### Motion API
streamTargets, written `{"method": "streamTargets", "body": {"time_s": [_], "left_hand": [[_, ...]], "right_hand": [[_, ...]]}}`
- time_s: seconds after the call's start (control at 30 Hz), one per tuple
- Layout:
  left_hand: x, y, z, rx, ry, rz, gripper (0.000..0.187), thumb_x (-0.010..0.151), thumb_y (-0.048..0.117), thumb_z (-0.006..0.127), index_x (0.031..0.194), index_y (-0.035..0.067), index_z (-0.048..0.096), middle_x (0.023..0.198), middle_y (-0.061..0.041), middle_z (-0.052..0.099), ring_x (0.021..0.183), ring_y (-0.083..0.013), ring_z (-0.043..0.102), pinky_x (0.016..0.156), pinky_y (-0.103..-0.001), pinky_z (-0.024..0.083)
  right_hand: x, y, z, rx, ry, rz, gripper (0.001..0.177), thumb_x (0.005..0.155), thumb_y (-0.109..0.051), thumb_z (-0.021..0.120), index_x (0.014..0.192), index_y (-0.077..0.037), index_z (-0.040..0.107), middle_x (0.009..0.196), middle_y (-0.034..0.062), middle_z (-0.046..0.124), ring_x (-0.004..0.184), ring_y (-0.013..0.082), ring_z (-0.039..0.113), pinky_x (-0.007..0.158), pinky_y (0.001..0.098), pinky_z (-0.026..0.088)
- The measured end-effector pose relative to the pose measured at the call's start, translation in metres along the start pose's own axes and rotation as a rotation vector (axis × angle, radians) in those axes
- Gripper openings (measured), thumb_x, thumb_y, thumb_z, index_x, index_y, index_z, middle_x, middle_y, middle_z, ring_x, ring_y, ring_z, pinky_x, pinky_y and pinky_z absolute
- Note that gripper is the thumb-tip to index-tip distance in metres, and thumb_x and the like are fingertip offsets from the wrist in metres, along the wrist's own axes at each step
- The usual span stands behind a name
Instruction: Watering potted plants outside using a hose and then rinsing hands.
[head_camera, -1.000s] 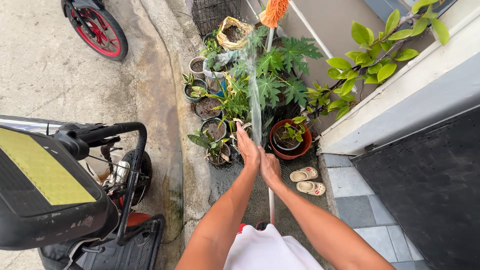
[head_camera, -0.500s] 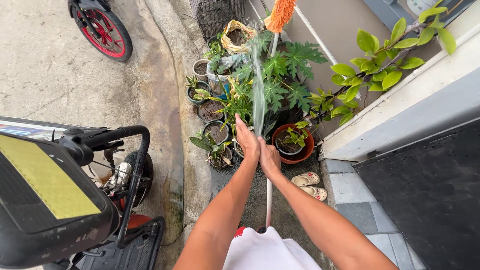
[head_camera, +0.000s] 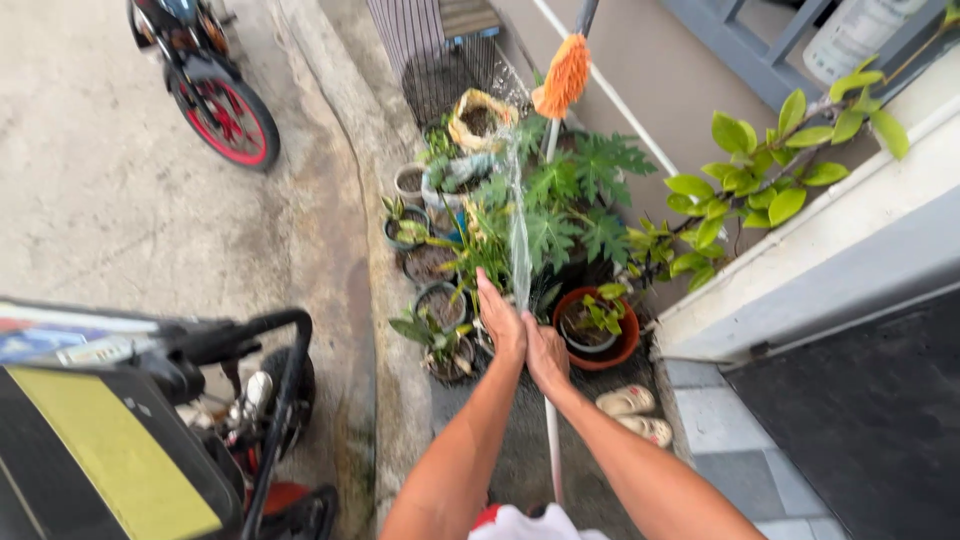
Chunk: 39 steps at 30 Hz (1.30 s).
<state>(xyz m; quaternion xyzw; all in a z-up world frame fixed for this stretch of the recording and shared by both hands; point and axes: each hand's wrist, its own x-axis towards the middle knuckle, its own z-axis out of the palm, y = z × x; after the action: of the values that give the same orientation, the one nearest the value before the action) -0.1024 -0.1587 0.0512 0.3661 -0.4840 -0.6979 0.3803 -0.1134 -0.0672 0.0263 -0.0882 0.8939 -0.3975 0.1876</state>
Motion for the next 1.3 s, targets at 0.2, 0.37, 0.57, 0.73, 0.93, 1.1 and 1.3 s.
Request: {"method": "streamTargets", "body": {"time_s": [0.2, 0.37, 0.57, 0.73, 0.93, 1.1, 1.3], "left_hand": [[0.004, 0.000, 0.003, -0.045, 0.002, -0.074, 0.077, 0.103, 0.058, 0.024, 0.158, 0.005, 0.032, 0.167, -0.011, 0.032, 0.155, -0.0266, 0.027, 0.125, -0.035, 0.018], [0.005, 0.006, 0.003, 0.017, -0.008, -0.077, 0.076, 0.103, 0.058, 0.022, 0.158, 0.006, 0.032, 0.166, -0.011, 0.032, 0.155, -0.0261, 0.026, 0.125, -0.035, 0.017], [0.010, 0.000, 0.003, -0.006, -0.001, -0.030, 0.074, 0.105, 0.055, 0.022, 0.158, 0.005, 0.032, 0.166, -0.012, 0.033, 0.155, -0.0264, 0.027, 0.125, -0.035, 0.017], [0.007, 0.008, 0.001, -0.002, 0.007, -0.036, 0.074, 0.105, 0.055, 0.021, 0.158, 0.006, 0.032, 0.166, -0.012, 0.033, 0.155, -0.0259, 0.026, 0.125, -0.035, 0.017], [0.008, 0.009, -0.002, -0.009, 0.025, -0.033, 0.075, 0.104, 0.057, 0.022, 0.158, 0.007, 0.034, 0.166, -0.011, 0.033, 0.155, -0.0262, 0.027, 0.125, -0.036, 0.018], [0.006, 0.009, -0.005, -0.013, 0.026, -0.040, 0.075, 0.104, 0.057, 0.022, 0.158, 0.007, 0.034, 0.166, -0.012, 0.034, 0.155, -0.0268, 0.027, 0.125, -0.036, 0.018], [0.001, 0.015, -0.006, -0.006, 0.014, -0.052, 0.075, 0.104, 0.058, 0.021, 0.158, 0.007, 0.033, 0.166, -0.012, 0.033, 0.154, -0.0267, 0.027, 0.125, -0.037, 0.019]], "right_hand": [[0.012, 0.015, 0.011, 0.018, 0.031, -0.069, 0.091, 0.094, -0.074, 0.035, 0.070, 0.010, 0.064, 0.066, 0.0313, 0.062, 0.062, 0.0420, 0.065, 0.064, 0.0521, 0.047], [0.014, 0.013, 0.012, 0.006, 0.005, -0.002, 0.092, 0.095, -0.075, 0.032, 0.061, 0.006, 0.060, 0.056, 0.0226, 0.059, 0.054, 0.0334, 0.059, 0.054, 0.0506, 0.043], [0.010, 0.002, 0.007, 0.017, 0.017, -0.031, 0.090, 0.093, -0.075, 0.031, 0.059, 0.002, 0.060, 0.053, 0.0197, 0.058, 0.052, 0.0308, 0.058, 0.052, 0.0490, 0.042], [0.008, -0.001, 0.008, 0.013, 0.005, -0.017, 0.090, 0.093, -0.076, 0.031, 0.057, 0.001, 0.059, 0.052, 0.0188, 0.057, 0.050, 0.0302, 0.057, 0.050, 0.0486, 0.041], [0.005, 0.001, 0.011, 0.021, -0.002, -0.027, 0.086, 0.096, -0.076, 0.030, 0.054, -0.004, 0.052, 0.051, 0.0112, 0.050, 0.049, 0.0251, 0.049, 0.048, 0.0465, 0.036], [-0.001, -0.005, 0.007, 0.007, -0.006, -0.043, 0.085, 0.095, -0.075, 0.031, 0.055, -0.004, 0.055, 0.051, 0.0124, 0.053, 0.050, 0.0260, 0.052, 0.050, 0.0456, 0.039], [-0.005, -0.007, 0.006, 0.015, 0.005, -0.023, 0.087, 0.094, -0.075, 0.032, 0.059, -0.001, 0.061, 0.054, 0.0159, 0.059, 0.053, 0.0291, 0.058, 0.053, 0.0474, 0.043]]}}
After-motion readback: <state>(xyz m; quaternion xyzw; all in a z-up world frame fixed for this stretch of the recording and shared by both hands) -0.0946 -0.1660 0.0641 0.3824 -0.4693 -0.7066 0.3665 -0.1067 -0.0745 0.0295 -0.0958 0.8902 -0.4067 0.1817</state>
